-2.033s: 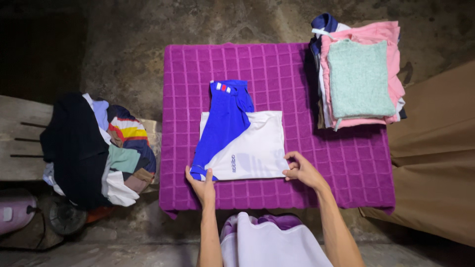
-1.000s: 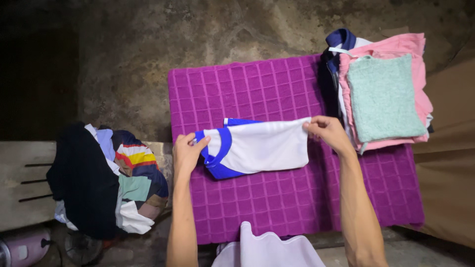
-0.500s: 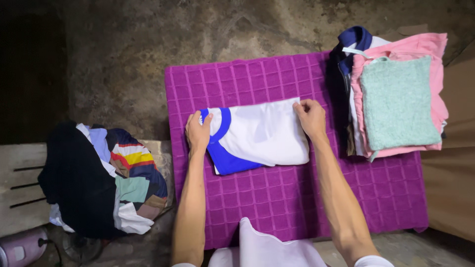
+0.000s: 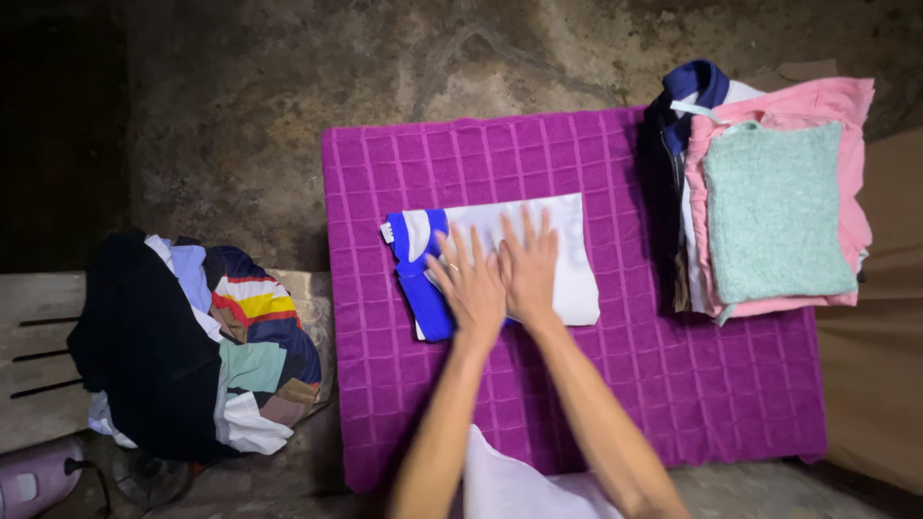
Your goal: The person folds several t-shirts one by one on a purple checkered tablecloth. They smooth each shirt, fold the sides and bottom, and place the folded shirts into a neat stack on the right side of the table.
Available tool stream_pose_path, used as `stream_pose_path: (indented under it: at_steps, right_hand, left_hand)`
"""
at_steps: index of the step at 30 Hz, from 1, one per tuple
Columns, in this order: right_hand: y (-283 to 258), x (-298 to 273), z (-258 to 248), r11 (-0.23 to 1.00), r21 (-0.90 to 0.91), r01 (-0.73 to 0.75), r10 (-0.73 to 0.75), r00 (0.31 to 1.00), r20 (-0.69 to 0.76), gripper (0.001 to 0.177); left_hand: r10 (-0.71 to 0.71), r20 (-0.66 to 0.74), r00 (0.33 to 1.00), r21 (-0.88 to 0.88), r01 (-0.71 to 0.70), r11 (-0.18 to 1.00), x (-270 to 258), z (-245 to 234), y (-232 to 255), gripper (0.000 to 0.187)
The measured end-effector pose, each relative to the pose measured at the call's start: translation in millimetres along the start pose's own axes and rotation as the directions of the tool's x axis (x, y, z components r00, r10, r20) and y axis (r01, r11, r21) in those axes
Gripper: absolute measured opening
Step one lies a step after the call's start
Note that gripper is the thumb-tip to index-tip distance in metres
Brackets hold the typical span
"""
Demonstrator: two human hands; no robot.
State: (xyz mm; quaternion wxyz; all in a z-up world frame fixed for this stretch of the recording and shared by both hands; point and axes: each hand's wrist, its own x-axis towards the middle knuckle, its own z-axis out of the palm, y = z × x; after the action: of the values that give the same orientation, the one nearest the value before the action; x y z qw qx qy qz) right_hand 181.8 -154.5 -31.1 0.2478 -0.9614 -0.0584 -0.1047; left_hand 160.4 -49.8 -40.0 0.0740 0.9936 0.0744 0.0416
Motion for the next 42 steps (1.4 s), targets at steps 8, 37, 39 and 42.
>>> stream_pose_path:
  at_steps: [8, 37, 39, 42]
  right_hand:
    - [63, -32, 2, 0.987, -0.117, -0.113, 0.128, 0.982, 0.139, 0.058]
    - [122, -106, -58, -0.004, 0.433, -0.901, 0.241, 0.420, 0.875, 0.049]
    - [115, -119, -67, -0.223, 0.445, -0.867, 0.206, 0.405, 0.891, 0.050]
    - [101, -146, -87, -0.223, 0.414, -0.883, 0.081, 0.406, 0.910, 0.052]
  left_hand:
    - [0.018, 0.043, 0.999, -0.013, -0.017, 1.000, -25, 19, -50, 0.069]
    - [-0.266, 0.808, 0.525, -0.497, 0.368, -0.786, -111, 96, 16, 0.066]
    - [-0.268, 0.789, 0.553, -0.488, 0.299, -0.820, -117, 80, 18, 0.064]
    - [-0.320, 0.792, 0.520, -0.514, 0.284, -0.809, -128, 59, 17, 0.061]
